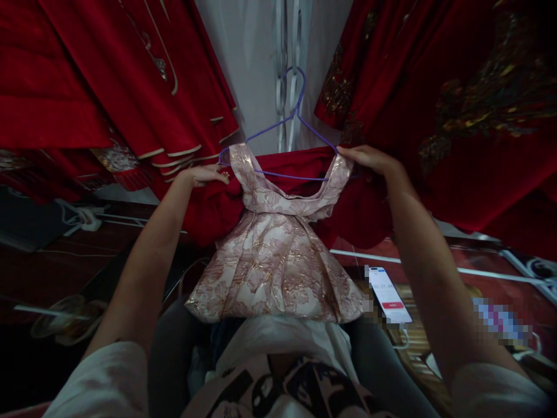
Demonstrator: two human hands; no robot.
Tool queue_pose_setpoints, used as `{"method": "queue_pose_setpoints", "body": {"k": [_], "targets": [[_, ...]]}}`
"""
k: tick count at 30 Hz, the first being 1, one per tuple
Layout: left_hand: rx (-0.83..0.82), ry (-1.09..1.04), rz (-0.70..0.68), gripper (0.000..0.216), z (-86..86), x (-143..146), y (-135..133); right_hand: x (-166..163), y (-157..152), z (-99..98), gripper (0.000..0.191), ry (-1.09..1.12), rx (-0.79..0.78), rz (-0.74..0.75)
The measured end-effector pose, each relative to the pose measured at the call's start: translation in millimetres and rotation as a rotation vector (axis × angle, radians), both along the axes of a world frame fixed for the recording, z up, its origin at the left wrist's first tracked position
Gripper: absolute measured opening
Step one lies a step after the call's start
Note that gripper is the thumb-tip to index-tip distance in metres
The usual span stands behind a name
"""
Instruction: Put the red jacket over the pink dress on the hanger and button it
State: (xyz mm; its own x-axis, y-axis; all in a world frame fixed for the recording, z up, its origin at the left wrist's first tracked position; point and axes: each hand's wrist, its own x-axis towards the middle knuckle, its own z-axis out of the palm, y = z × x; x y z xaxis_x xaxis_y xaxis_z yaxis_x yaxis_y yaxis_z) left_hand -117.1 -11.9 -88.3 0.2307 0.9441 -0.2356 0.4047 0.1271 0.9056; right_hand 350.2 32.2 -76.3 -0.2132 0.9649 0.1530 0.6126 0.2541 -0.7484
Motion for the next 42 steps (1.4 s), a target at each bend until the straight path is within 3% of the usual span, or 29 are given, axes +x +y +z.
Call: {"method": "queue_pose_setpoints", "body": {"k": [2, 4, 8, 12, 15, 19, 23, 27, 30, 34, 38, 42], "targets": [[0.196, -0.125, -0.031, 0.057, 5.9, 8.4, 1.8, 1.1, -6.2, 0.0, 0.044, 0.062, -0.06, 0.069], [0.345, -0.181, -0.01, 0.049, 10.2, 17.8, 7.0, 0.8, -10.8, -2.2, 0.041, 0.141, -0.086, 0.136], [0.633, -0.03, 0.067, 0.043, 7.9, 33.3, 25.0, -0.6, -12.1, -13.2, 0.037, 0.319, -0.03, 0.15], [0.947, 0.115, 0.205, 0.041, 1.5, 38.2, 43.1, 0.3, -2.5, -27.6, 0.03, 0.451, 0.146, 0.035], [1.005, 0.233, 0.368, 0.039, -2.3, 32.4, 49.1, 6.2, 9.5, -38.5, 0.026, 0.489, 0.296, -0.142], [0.917, 0.548, 0.541, 0.034, -16.6, 13.9, 39.6, 21.2, 14.7, -62.2, 0.025, 0.486, 0.425, -0.405], [0.739, 0.747, 0.325, 0.032, -37.0, 0.3, 12.5, 29.4, -5.1, -96.8, 0.025, 0.451, 0.455, -0.507], [0.617, 0.57, -0.017, 0.037, -42.1, 21.3, -10.7, 20.5, -35.4, -111.4, 0.029, 0.301, 0.315, -0.318], [0.684, 0.436, -0.181, 0.041, -34.9, 63.1, -12.6, 2.2, -54.6, -95.9, 0.032, 0.174, 0.277, -0.089], [1.006, 0.489, -0.207, 0.029, -30.0, 126.6, 1.2, -28.6, -62.6, -59.1, 0.026, 0.082, 0.493, -0.042], [1.092, 0.561, -0.249, 0.022, -42.8, 163.5, 12.4, -46.6, -36.3, -37.1, 0.028, 0.073, 0.621, -0.045], [1.048, 0.616, -0.297, 0.022, -57.6, 167.1, 7.8, -37.1, 2.9, -35.5, 0.029, 0.179, 0.618, -0.081]]}}
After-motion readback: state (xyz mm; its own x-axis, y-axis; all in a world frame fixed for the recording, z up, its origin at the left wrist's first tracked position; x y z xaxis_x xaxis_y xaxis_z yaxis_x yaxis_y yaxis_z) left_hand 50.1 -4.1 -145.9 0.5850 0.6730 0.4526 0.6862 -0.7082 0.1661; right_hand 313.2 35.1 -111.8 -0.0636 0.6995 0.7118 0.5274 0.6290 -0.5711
